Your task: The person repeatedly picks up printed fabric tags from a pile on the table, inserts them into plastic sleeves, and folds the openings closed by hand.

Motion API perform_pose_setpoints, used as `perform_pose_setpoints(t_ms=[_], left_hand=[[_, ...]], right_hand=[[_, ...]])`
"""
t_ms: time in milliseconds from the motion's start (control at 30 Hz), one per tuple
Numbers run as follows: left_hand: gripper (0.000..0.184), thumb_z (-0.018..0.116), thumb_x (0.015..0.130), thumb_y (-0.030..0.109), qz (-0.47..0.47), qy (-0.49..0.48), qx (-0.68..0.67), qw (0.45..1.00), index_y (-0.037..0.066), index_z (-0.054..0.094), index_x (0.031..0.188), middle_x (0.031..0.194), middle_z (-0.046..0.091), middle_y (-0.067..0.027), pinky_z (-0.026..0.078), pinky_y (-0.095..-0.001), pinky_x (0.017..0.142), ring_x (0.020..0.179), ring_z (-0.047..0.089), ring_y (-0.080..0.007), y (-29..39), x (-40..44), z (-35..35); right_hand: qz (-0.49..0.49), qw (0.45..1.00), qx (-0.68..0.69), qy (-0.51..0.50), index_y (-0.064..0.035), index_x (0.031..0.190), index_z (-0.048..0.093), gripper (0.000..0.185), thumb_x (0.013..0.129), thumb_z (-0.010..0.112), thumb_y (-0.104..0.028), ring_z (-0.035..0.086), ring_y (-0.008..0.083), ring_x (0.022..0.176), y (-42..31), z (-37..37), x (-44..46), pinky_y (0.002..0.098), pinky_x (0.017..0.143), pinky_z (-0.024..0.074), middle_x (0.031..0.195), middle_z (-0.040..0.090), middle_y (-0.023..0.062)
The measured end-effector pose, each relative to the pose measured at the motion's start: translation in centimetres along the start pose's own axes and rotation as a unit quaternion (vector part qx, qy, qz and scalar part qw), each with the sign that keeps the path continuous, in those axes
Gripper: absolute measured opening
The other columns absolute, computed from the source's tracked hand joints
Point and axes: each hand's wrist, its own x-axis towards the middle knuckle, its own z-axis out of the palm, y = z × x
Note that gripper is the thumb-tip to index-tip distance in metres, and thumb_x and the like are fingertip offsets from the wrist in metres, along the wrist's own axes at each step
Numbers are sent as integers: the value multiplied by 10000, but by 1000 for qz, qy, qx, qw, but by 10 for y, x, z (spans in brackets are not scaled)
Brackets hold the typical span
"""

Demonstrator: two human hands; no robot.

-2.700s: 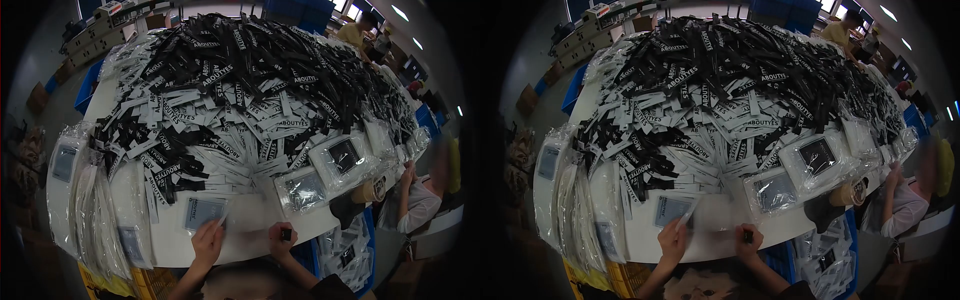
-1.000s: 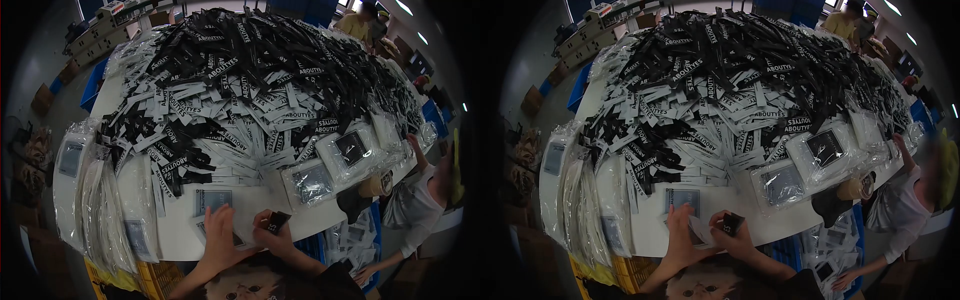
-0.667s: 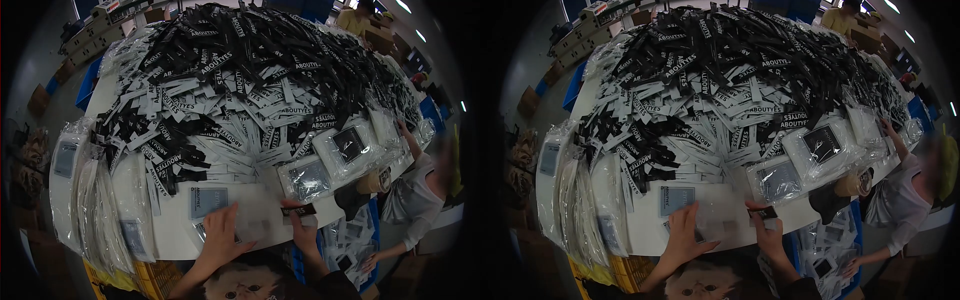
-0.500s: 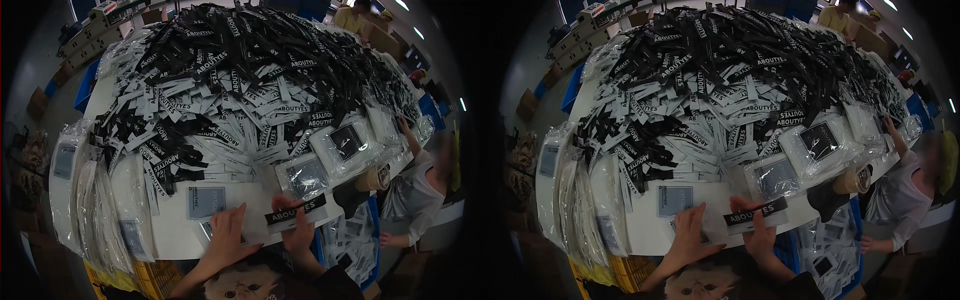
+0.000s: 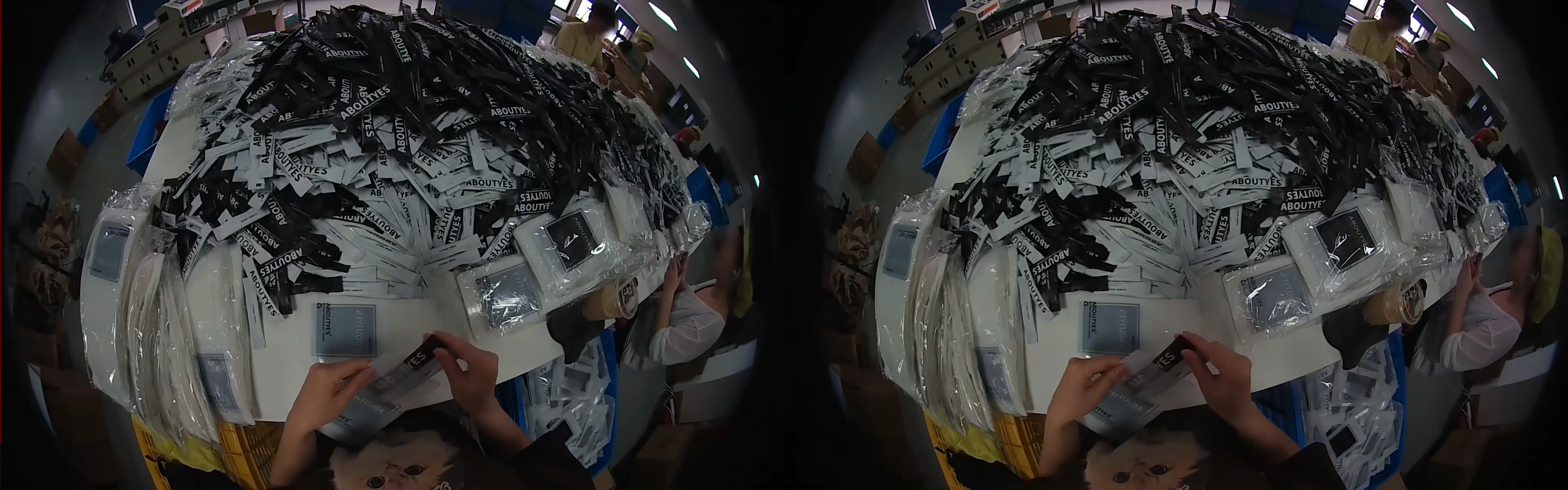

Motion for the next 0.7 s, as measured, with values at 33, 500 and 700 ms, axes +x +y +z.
perform_pose_setpoints(t_ms=[33, 500, 700], left_hand=[[143, 610, 811, 88, 0, 1, -3, 1000, -6, 626, 917, 645, 601, -147, 446, -266, 502, 510, 573, -180, -1, -1, 1], [183, 666, 768, 154, -61, -161, 77, 982, 19, 628, 886, 658, 599, -126, 441, -281, 518, 523, 563, -231, 14, -4, -3], [171, 683, 763, 110, -64, 18, -123, 990, -7, 639, 880, 707, 636, -69, 446, -228, 532, 603, 562, -76, 5, -4, 14]], right_hand=[[-11, 994, -75, -74, 11, 942, 613, 142, 852, 551, -80, 631, 137, 680, -5, -5, 4, 261, 598, 477, 735, 652, 66], [215, 865, 91, -444, 19, 799, 637, 172, 819, 612, -150, 458, 80, 577, 38, 2, 9, 253, 534, 376, 606, 552, 53], [133, 921, 283, -231, 2, 899, 651, 142, 790, 640, -88, 536, 99, 637, 8, 11, 2, 241, 584, 407, 724, 613, 75]])
